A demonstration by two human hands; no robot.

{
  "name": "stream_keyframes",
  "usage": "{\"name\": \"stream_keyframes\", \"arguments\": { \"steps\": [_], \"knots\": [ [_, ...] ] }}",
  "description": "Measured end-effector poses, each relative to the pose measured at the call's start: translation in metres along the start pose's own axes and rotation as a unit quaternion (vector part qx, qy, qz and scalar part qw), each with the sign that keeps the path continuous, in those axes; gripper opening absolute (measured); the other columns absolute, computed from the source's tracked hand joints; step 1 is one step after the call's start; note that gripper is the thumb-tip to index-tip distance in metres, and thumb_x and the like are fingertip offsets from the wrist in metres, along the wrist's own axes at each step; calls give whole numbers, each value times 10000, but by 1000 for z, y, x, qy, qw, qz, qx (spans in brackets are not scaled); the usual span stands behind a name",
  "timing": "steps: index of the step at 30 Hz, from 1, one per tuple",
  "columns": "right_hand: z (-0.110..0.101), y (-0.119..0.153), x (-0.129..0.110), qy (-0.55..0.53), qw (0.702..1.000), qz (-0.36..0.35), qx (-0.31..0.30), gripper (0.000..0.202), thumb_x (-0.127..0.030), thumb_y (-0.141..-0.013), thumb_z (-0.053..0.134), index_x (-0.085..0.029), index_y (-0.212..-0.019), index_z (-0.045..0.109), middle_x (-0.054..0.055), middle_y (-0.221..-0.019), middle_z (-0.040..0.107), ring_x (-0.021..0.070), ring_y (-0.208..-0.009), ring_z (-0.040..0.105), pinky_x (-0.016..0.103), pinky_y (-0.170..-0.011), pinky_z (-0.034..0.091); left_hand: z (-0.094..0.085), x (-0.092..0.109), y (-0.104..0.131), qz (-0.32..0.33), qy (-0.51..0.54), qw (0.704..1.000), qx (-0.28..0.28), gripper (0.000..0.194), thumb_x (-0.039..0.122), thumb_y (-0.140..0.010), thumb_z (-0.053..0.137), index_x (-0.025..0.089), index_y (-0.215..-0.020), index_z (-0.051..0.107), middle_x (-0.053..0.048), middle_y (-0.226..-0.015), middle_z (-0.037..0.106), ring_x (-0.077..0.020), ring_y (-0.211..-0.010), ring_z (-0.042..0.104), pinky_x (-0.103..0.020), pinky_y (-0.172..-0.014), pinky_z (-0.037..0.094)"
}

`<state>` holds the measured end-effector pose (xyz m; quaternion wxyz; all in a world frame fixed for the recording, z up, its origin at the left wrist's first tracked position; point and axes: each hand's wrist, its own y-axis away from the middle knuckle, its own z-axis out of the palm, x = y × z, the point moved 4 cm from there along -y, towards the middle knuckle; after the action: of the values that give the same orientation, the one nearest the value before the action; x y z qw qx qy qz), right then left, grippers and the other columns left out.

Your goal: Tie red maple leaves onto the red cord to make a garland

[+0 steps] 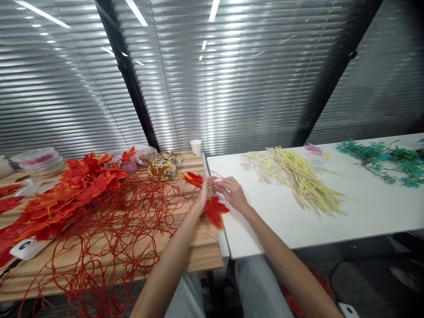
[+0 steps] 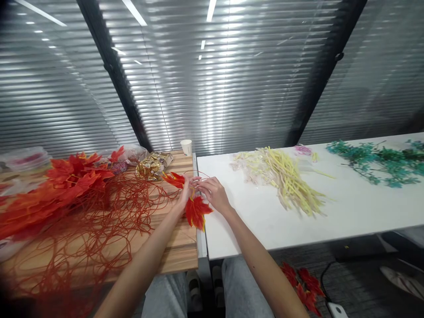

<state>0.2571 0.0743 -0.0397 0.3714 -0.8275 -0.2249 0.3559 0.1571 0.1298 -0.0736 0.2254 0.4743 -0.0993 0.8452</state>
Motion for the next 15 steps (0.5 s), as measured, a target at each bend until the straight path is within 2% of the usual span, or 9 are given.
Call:
{"name": "stream_keyframes", "arguments": {
  "steps": [9, 15],
  "knots": [
    [4, 1, 4, -35, 999, 16, -10, 180, -162, -824, 524, -252, -916, 650, 31, -905, 663, 196, -870, 545, 367, -777, 449, -5, -4, -8, 1, -1, 1000, 10, 592, 650, -769, 309, 158, -989, 554, -66, -783, 598, -132, -606, 574, -218, -470, 445],
    [3, -3, 1, -69, 996, 53, -13, 119, -187, -801, 566, -241, -840, 664, 35, -852, 673, 195, -858, 563, 369, -794, 434, -7, -5, -8, -1, -12, 1000, 19, 604, 659, -760, 318, 160, -1004, 555, -70, -808, 596, -139, -621, 579, -231, -471, 460]
  ]
}}
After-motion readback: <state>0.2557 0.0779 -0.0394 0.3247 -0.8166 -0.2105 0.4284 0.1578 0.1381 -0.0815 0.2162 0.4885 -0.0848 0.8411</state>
